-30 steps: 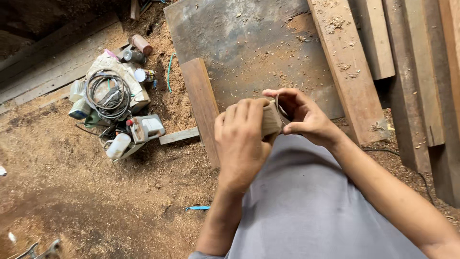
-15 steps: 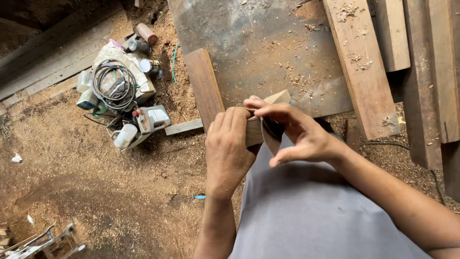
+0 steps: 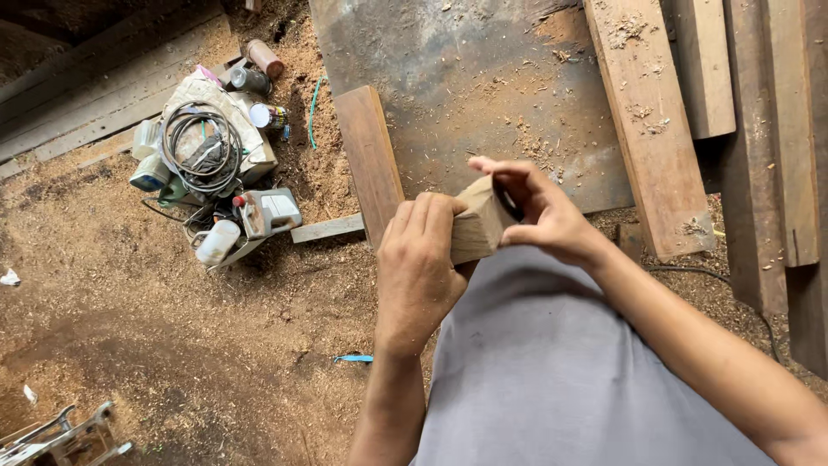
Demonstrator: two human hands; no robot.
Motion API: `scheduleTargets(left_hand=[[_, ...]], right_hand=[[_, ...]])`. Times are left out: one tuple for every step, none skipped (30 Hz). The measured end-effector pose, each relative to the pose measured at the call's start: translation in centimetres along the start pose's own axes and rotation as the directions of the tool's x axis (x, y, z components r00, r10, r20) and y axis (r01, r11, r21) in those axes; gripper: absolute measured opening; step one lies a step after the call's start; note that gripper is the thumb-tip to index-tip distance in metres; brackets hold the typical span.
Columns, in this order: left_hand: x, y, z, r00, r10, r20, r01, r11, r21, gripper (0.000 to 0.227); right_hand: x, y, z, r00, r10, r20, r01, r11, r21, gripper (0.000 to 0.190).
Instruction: The person sands a small rectangular piece of wood by hand using a piece of sandpaper, turning the object over to reach different sides.
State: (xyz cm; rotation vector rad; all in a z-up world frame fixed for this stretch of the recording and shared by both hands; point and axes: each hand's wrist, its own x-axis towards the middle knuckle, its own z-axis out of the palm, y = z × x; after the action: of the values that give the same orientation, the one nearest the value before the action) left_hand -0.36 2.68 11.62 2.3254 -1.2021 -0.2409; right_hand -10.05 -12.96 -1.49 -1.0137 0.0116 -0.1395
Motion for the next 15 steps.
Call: scheduleTargets(left_hand=[[-0.2,-0.1,0.1,1.0,-0.001,0.011,0.001,1.0,0.007,0.045],[-0.4,-0.2,0.3,1.0,-0.002,0.022,0.002,1.0,0.013,0.045],[-0.4,-0.3,0.1,0.999,-0.012,0.04,0.011,1.0,0.027,0.045],[-0.2,-0.5,0.2,1.0,-0.007,0.019,0.007,1.0,0.026,0.043],[-0.4,-0.6,0.6,1.0,-0.004,0.009,0.004,1.0,0.018,0.042],[-0.8,-0.7,0.9,1.0,0.0,0.0,0.0,1.0,0.009,0.041],[-0.6,-0.9,0.9,1.0,0.03,-0.004,-0.03,0.999,0.011,0.044],[-0.3,-1.1,0.8,0.998,0.06,-0.007,-0.06,0.998,0.014,0.049],[-0.3,-1.2,0.8,0.997,0.082,-0.007,-0.082,0.997,0.013,0.055],[-0.4,-1.3,0.6,0.993,0.105,-0.055,-0.11,0.991,-0.082,0.059],[-0.7,-1.6,0.4,0.986,0.124,-0.108,-0.141,0.975,-0.172,0.064],[-0.9,-1.8,0.4,0.977,0.138,-0.163,-0.177,0.95,-0.258,0.07],[-0.6,-2.1,0.7,0.976,0.138,-0.171,-0.183,0.94,-0.289,0.072],[-0.2,-2.4,1.2,0.974,0.138,-0.179,-0.19,0.928,-0.319,0.074],[-0.4,-2.7,1.9,0.973,0.141,-0.18,-0.198,0.913,-0.356,0.076]], right_hand=[[0.1,0.1,-0.2,0.996,0.071,-0.057,-0.068,0.996,0.056,0.084],[-0.3,-0.3,-0.1,1.0,0.014,0.006,-0.014,1.0,-0.003,0.085],[-1.0,-1.0,0.3,0.997,-0.037,0.073,0.04,0.998,-0.046,0.086],[-1.4,-1.7,0.6,0.986,-0.085,0.143,0.098,0.992,-0.085,0.087],[-2.0,-1.9,1.1,0.979,-0.113,0.171,0.128,0.989,-0.08,0.088],[-2.7,-2.0,1.6,0.97,-0.141,0.198,0.158,0.985,-0.074,0.088],[-2.4,-2.3,1.4,0.954,-0.182,0.238,0.206,0.975,-0.08,0.089],[-1.6,-2.2,1.2,0.974,-0.142,0.177,0.156,0.986,-0.065,0.088],[-0.8,-2.0,0.9,0.989,-0.092,0.114,0.097,0.994,-0.045,0.087],[-0.5,-2.0,0.7,0.998,-0.039,0.051,0.04,0.999,-0.021,0.086],[-0.9,-2.3,0.8,0.997,-0.067,0.048,0.069,0.997,-0.024,0.086],[-1.5,-2.9,1.3,0.994,-0.096,0.045,0.097,0.995,-0.027,0.087],[-1.7,-3.7,1.7,0.992,-0.12,0.044,0.121,0.992,-0.021,0.088],[-1.5,-4.7,1.8,0.987,-0.139,0.076,0.147,0.983,-0.114,0.087],[-1.8,-5.9,2.1,0.983,-0.154,0.1,0.172,0.963,-0.206,0.086]])
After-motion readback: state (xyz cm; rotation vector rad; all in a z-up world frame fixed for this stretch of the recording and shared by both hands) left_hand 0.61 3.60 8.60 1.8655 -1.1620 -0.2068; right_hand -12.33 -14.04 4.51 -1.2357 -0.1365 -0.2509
